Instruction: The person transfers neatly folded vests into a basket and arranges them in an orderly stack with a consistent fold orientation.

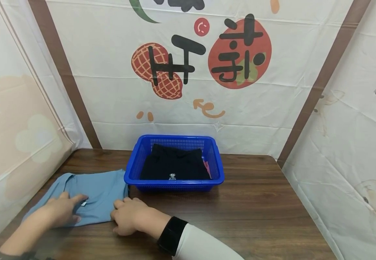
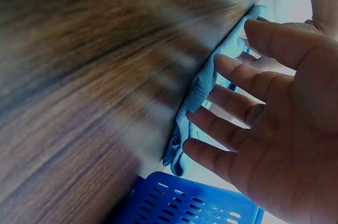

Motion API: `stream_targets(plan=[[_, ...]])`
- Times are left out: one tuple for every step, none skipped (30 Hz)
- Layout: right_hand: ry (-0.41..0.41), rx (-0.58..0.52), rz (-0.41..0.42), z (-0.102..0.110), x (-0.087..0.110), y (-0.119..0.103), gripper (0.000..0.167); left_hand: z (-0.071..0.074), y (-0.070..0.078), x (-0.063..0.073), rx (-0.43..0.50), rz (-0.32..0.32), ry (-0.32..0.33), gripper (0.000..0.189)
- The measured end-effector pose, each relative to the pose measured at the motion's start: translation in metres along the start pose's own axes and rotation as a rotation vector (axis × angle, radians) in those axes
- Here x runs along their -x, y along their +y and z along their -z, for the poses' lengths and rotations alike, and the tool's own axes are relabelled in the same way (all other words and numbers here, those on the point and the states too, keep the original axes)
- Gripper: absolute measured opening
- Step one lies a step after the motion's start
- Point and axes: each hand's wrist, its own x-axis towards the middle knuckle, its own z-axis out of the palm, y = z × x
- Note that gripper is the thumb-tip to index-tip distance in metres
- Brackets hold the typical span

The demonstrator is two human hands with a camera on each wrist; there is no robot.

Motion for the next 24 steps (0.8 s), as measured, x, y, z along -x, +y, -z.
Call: stream_targets(plan=[[0.001,0.004,0.002,0.000,0.002,0.000,0.040,0.000,0.002,0.002,0.003,-0.002,0.001,0.071],[0.001,0.008,0.004,-0.001,0.003,0.000,0.040,0.000,0.003,0.004,0.001,-0.006,0.005,0.070],[0.000,0.010,0.005,-0.001,0.005,0.001,0.039,-0.001,0.005,0.005,0.003,-0.008,0.005,0.070],[0.001,0.011,0.009,-0.001,0.006,0.001,0.039,-0.001,0.007,0.007,0.004,-0.005,0.003,0.071],[0.001,0.014,0.013,-0.001,0.008,0.001,0.039,-0.002,0.008,0.008,0.004,-0.005,0.004,0.071],[0.001,0.016,0.018,-0.002,0.009,0.001,0.039,-0.003,0.009,0.010,0.002,-0.001,0.002,0.071],[-0.002,0.015,0.023,-0.002,0.010,0.001,0.038,-0.004,0.011,0.011,0.001,0.002,-0.001,0.071],[-0.005,0.013,0.028,-0.002,0.012,0.001,0.038,-0.005,0.011,0.012,-0.003,0.001,-0.002,0.071],[-0.008,0.008,0.031,-0.002,0.013,0.001,0.038,-0.006,0.012,0.013,-0.003,-0.001,-0.001,0.071],[-0.010,0.006,0.036,-0.002,0.015,0.001,0.038,-0.007,0.012,0.014,-0.004,-0.005,0.002,0.071],[-0.015,0.004,0.037,-0.002,0.017,0.001,0.038,-0.008,0.013,0.015,-0.004,-0.009,0.003,0.070],[-0.018,0.003,0.039,-0.002,0.018,0.001,0.037,-0.009,0.013,0.016,-0.004,-0.013,0.004,0.070],[-0.020,0.001,0.041,-0.002,0.020,0.001,0.037,-0.010,0.013,0.017,-0.004,-0.017,0.006,0.070],[-0.020,0.001,0.043,-0.003,0.021,0.001,0.037,-0.011,0.014,0.017,-0.002,-0.015,0.007,0.070],[-0.022,0.002,0.047,-0.002,0.023,0.000,0.037,-0.011,0.015,0.018,-0.001,-0.009,0.003,0.070],[-0.022,0.002,0.052,-0.002,0.025,0.000,0.037,-0.012,0.015,0.018,0.000,-0.002,-0.003,0.070],[-0.024,0.001,0.054,-0.002,0.026,-0.001,0.037,-0.013,0.016,0.019,0.000,0.000,-0.007,0.071],[-0.025,0.002,0.059,-0.003,0.028,-0.001,0.037,-0.014,0.017,0.019,-0.001,0.006,-0.012,0.071],[-0.026,0.003,0.065,-0.003,0.029,-0.001,0.037,-0.015,0.018,0.020,0.000,0.012,-0.020,0.071],[-0.027,0.005,0.070,-0.003,0.031,-0.002,0.037,-0.016,0.018,0.021,-0.002,0.008,-0.019,0.072],[-0.029,0.006,0.075,-0.003,0.033,-0.002,0.037,-0.017,0.018,0.022,-0.002,0.005,-0.019,0.072],[-0.030,0.007,0.080,-0.003,0.034,-0.003,0.037,-0.018,0.019,0.023,-0.005,-0.003,-0.013,0.072],[-0.030,0.012,0.085,-0.004,0.035,-0.003,0.036,-0.018,0.020,0.025,-0.006,-0.008,-0.010,0.072],[-0.030,0.014,0.091,-0.003,0.037,-0.004,0.036,-0.018,0.021,0.026,-0.006,-0.014,-0.005,0.071]])
